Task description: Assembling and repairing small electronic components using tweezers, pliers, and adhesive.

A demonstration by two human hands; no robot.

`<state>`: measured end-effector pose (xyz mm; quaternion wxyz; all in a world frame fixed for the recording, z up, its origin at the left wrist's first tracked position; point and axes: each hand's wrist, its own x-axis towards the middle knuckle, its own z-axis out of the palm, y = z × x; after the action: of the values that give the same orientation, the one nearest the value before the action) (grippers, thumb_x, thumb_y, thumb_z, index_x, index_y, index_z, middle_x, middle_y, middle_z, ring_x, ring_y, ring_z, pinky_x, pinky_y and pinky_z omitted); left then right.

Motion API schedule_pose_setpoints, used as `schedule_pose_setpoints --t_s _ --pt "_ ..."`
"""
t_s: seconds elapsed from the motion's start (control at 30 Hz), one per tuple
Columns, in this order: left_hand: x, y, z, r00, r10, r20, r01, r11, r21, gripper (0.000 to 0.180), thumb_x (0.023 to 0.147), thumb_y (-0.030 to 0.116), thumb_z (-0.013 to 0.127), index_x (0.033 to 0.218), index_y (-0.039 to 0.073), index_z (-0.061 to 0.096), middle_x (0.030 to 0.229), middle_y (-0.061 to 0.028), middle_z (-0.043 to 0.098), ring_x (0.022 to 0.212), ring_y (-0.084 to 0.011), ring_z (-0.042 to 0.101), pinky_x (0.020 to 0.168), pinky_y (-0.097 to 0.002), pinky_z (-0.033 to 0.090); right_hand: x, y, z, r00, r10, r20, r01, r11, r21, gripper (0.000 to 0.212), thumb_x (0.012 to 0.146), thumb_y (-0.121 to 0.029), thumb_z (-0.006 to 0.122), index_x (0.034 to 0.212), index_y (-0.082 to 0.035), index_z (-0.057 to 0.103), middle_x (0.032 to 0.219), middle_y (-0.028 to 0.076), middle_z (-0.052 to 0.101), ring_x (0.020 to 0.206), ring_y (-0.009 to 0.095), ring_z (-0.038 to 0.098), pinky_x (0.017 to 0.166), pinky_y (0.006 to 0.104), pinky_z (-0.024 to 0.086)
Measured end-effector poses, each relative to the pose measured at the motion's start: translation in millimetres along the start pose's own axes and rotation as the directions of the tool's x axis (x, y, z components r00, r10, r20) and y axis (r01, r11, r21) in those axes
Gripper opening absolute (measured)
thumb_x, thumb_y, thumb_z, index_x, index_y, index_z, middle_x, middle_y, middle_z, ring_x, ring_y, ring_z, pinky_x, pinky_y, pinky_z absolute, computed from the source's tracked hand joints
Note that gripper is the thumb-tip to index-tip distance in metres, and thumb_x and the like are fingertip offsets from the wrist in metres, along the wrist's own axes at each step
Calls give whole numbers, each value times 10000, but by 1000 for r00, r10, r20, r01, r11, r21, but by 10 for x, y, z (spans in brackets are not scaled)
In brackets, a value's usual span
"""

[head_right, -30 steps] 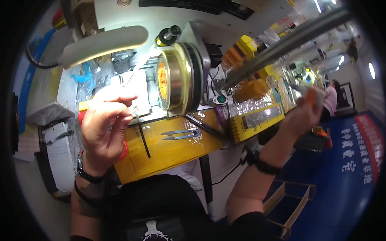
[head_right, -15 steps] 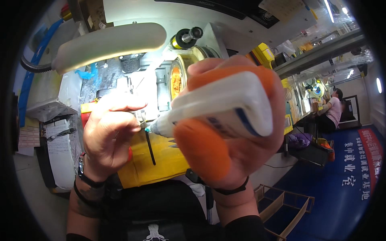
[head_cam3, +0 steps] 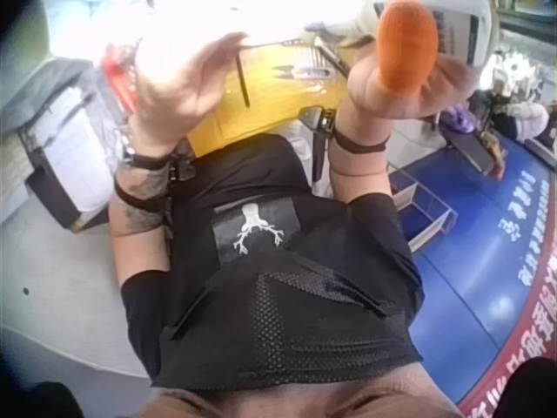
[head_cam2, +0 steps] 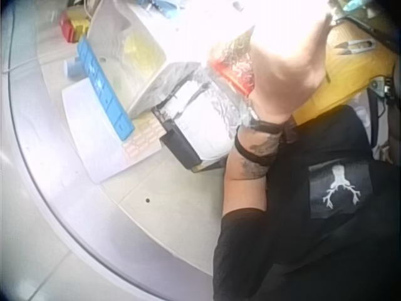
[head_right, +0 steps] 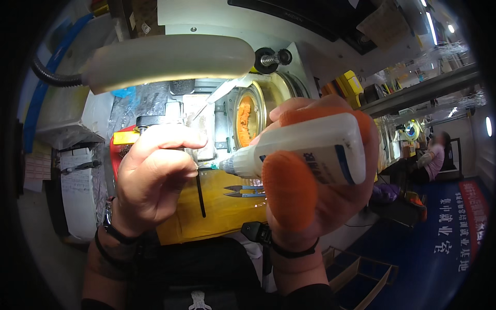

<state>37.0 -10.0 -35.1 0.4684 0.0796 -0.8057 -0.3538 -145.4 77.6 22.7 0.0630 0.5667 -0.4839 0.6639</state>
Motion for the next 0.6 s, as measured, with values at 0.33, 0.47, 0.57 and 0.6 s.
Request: schedule_pose_setpoints --t_s 0.33,0.47,0.57,0.6 --pt "1 -15 14 1000 14 3 -14 1000 9 222 826 -130 691 1008 -5 659 1185 -181 684 987 -269 689 870 -360 563 47 26 10 1000 10 -18 -9 1000 20 423 1021 -371 526 1108 37 595 837 116 596 624 164 581 833 416 483" --pt "23 -14 25 999 32 7 -32 999 15 222 826 -128 687 1007 -3 655 1172 -182 690 995 -273 688 877 -365 560 54 -70 -270 994 86 61 -97 970 223 487 1000 -479 591 1097 -2 564 826 85 578 624 193 614 818 409 498" --pt "11 0 -8 999 16 29 -16 1000 1 209 830 -127 674 995 -2 645 1160 -181 694 1003 -277 688 885 -365 555 30 -182 -511 992 109 -55 -86 941 327 443 994 -459 530 1081 -27 578 774 58 535 623 178 556 851 415 427" --pt "-10 18 -16 999 -10 43 9 1000 8 199 834 -126 666 988 -2 640 1154 -180 696 1003 -281 687 889 -364 552 19 -166 -658 988 113 -104 -77 952 297 428 987 -437 529 1092 -26 584 781 60 534 624 184 548 850 418 420"
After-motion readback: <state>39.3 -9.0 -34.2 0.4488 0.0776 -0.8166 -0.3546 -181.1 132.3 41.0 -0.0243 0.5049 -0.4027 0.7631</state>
